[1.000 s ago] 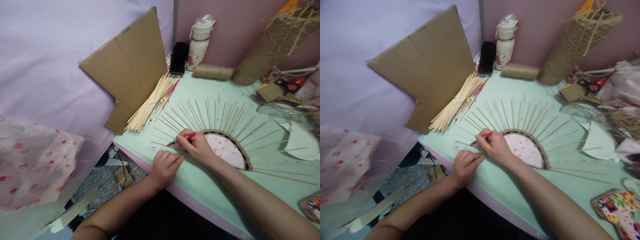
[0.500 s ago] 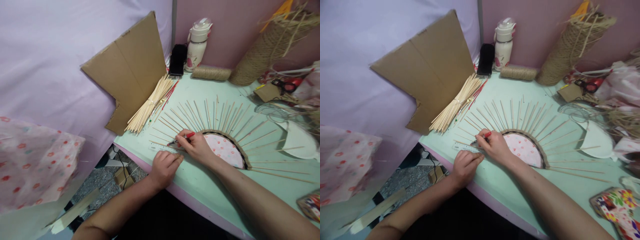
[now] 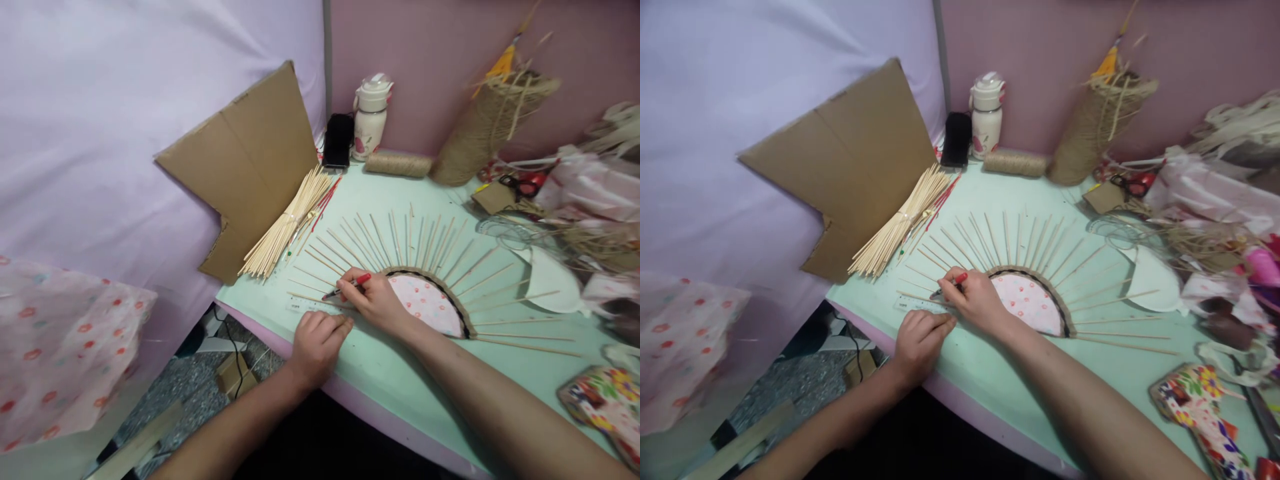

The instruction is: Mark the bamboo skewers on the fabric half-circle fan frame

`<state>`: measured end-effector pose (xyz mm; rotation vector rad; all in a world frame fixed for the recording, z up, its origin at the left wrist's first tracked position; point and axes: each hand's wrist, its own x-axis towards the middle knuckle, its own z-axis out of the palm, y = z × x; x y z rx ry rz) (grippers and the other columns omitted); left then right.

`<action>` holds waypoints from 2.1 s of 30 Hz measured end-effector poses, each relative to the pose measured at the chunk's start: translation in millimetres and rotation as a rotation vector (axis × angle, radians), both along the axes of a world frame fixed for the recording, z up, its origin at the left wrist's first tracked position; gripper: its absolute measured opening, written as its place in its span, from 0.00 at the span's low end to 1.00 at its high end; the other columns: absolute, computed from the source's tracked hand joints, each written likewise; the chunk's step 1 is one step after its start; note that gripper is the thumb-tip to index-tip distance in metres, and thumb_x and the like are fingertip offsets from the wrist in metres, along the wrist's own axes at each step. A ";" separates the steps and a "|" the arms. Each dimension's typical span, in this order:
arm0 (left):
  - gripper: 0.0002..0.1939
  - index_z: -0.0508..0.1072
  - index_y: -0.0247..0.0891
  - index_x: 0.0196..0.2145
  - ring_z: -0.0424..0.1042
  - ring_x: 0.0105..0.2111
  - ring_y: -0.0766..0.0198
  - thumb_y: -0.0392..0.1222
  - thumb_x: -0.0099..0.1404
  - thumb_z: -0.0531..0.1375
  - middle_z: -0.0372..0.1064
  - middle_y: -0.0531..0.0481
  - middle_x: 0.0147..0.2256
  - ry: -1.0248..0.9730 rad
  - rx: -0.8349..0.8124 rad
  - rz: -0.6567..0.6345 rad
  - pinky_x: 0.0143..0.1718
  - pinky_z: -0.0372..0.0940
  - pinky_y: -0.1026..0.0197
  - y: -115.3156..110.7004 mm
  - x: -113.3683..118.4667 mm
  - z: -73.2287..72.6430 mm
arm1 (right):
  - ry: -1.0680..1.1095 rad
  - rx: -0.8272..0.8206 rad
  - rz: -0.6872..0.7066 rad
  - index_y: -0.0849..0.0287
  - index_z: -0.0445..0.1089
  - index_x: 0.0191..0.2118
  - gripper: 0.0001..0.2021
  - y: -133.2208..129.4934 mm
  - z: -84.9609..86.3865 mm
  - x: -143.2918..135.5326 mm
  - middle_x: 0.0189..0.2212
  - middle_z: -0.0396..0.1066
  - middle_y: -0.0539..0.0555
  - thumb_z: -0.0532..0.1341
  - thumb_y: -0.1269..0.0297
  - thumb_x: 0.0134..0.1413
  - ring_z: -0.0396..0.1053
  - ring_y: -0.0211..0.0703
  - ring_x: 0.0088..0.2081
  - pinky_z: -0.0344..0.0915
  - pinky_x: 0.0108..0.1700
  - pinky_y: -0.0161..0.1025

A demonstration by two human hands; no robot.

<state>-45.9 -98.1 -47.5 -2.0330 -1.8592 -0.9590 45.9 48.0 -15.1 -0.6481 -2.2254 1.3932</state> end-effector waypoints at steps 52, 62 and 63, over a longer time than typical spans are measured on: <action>0.15 0.72 0.33 0.42 0.71 0.24 0.65 0.43 0.60 0.58 0.71 0.51 0.24 -0.614 -0.360 -0.128 0.27 0.65 0.62 257.2 -28.5 102.7 | 0.245 0.479 -0.516 0.56 0.67 0.38 0.05 -5.3 17.8 94.6 0.31 0.75 0.54 0.55 0.66 0.61 0.71 0.44 0.33 0.64 0.36 0.40; 0.14 0.78 0.34 0.40 0.71 0.46 0.47 0.39 0.56 0.62 0.75 0.38 0.42 -0.130 -0.452 -0.156 0.51 0.61 0.47 379.0 -16.0 66.3 | 0.239 0.489 -0.557 0.56 0.66 0.40 0.04 1.0 12.7 97.3 0.29 0.74 0.52 0.55 0.68 0.60 0.68 0.40 0.30 0.63 0.34 0.37; 0.16 0.77 0.35 0.43 0.69 0.49 0.46 0.40 0.56 0.62 0.74 0.37 0.45 -0.113 -0.457 -0.155 0.54 0.59 0.46 377.9 -13.8 66.8 | 0.238 0.486 -0.574 0.57 0.65 0.41 0.05 1.6 11.8 97.8 0.30 0.74 0.53 0.55 0.69 0.60 0.68 0.41 0.31 0.63 0.34 0.37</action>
